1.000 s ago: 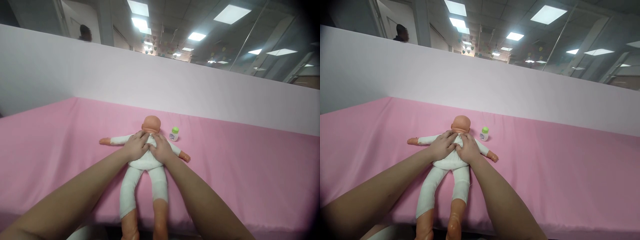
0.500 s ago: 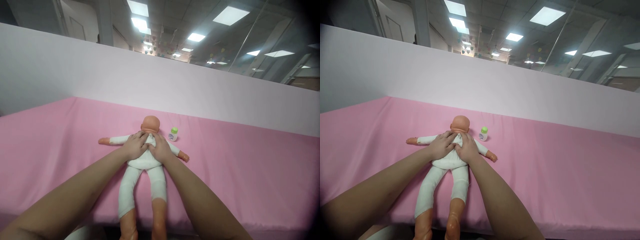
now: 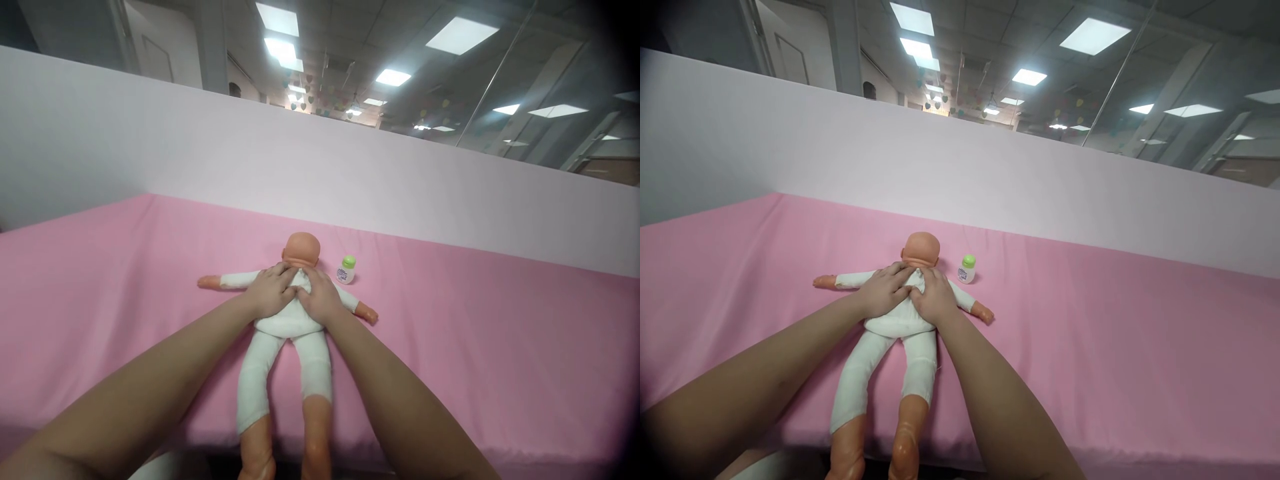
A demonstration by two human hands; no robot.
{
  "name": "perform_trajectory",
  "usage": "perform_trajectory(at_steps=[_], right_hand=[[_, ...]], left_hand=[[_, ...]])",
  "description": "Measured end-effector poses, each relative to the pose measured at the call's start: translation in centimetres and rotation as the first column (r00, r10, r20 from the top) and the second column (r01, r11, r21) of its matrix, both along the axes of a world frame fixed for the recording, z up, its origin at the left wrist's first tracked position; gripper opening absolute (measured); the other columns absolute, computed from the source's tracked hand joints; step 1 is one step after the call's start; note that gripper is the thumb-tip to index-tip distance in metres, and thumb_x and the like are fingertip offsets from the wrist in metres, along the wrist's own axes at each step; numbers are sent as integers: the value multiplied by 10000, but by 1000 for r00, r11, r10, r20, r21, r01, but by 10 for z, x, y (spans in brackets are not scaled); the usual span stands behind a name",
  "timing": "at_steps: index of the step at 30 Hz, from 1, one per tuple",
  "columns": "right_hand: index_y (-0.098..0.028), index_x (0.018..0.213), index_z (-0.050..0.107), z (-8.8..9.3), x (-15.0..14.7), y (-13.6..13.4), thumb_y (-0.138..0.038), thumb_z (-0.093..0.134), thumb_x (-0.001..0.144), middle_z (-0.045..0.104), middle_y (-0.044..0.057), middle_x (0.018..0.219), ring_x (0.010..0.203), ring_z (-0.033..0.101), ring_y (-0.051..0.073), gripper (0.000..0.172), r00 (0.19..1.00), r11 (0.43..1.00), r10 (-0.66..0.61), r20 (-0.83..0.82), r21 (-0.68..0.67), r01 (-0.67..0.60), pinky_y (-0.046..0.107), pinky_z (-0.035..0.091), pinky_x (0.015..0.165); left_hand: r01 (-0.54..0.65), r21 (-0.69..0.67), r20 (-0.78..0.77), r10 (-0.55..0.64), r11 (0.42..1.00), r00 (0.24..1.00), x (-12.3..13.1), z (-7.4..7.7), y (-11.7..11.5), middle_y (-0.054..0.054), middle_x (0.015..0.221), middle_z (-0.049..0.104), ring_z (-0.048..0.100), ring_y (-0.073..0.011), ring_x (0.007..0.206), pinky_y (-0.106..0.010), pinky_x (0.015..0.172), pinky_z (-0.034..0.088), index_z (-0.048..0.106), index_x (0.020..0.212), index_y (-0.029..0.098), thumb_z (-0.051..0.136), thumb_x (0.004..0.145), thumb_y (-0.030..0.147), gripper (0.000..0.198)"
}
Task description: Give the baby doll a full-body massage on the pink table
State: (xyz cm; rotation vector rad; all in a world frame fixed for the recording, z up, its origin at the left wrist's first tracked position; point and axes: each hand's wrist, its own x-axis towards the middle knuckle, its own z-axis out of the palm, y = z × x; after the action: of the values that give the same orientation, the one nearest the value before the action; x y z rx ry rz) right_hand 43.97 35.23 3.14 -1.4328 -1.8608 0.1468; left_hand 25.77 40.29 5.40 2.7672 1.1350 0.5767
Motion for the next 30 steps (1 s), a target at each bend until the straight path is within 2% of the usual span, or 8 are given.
perform_trajectory(at_steps=[5,10,14,18,21,24,28,30], right_hand=[[-226,1433,503,3,0,-2,-273,579,909,549,101,1422,1340,457,254,532,1000,1000,6,-6,-7,-6,445,354,1153],[-223,1437,509,6,0,-5,-287,572,925,563,102,1411,1337,468,256,519,1000,1000,16,4,-8,-15,450,361,1151],[-192,1408,541,5,2,-8,-331,563,939,568,109,1415,1338,476,265,490,1000,1000,-8,14,-20,8,447,373,1143],[-174,1338,597,4,4,-10,-354,571,932,624,102,1338,1279,520,269,445,998,999,-44,44,19,43,434,398,1118],[-181,1276,632,5,6,-13,-372,566,934,656,107,1248,1199,559,281,398,991,994,-110,75,33,108,441,428,1073],[-198,1228,647,7,9,-15,-404,556,940,663,116,1160,1072,609,290,367,976,980,-196,98,-11,198,447,475,969],[-215,1182,658,11,12,-18,-458,550,942,673,116,1070,925,639,279,358,968,967,-224,115,-97,235,416,494,833],[-219,1181,655,12,12,-18,-472,546,943,676,120,1061,912,643,279,364,969,965,-219,117,-119,233,407,488,817]], left_hand=[[1,-3,15,-1,1000,1000,0,0,0,-112,1515,425,442,-343,1368,-551,1089,386,449,1478,265,397,993,399,506],[-6,-11,101,7,1000,995,0,-1,1,-98,1395,539,517,-314,1288,-481,1071,420,524,1434,255,474,957,391,499],[-31,-63,230,45,998,972,-4,-1,-1,-82,1282,604,611,-284,1133,-417,1011,469,630,1317,237,544,915,410,446],[-52,-77,306,74,996,949,-13,8,-5,-52,1152,655,650,-245,985,-375,898,497,699,1137,238,552,885,386,327],[-149,-105,267,172,983,948,-25,17,0,-42,982,694,654,-240,850,-356,733,480,709,974,239,546,863,416,265],[-273,-252,150,317,928,937,-42,19,15,-45,808,695,643,-248,715,-340,627,431,690,851,236,587,802,525,311],[-301,-433,38,351,850,936,-58,11,32,-49,551,587,605,-263,577,-367,650,442,629,648,226,643,718,659,439],[-308,-474,-1,350,825,937,-55,8,31,-61,523,567,608,-285,584,-389,675,450,616,613,223,638,722,687,477]])
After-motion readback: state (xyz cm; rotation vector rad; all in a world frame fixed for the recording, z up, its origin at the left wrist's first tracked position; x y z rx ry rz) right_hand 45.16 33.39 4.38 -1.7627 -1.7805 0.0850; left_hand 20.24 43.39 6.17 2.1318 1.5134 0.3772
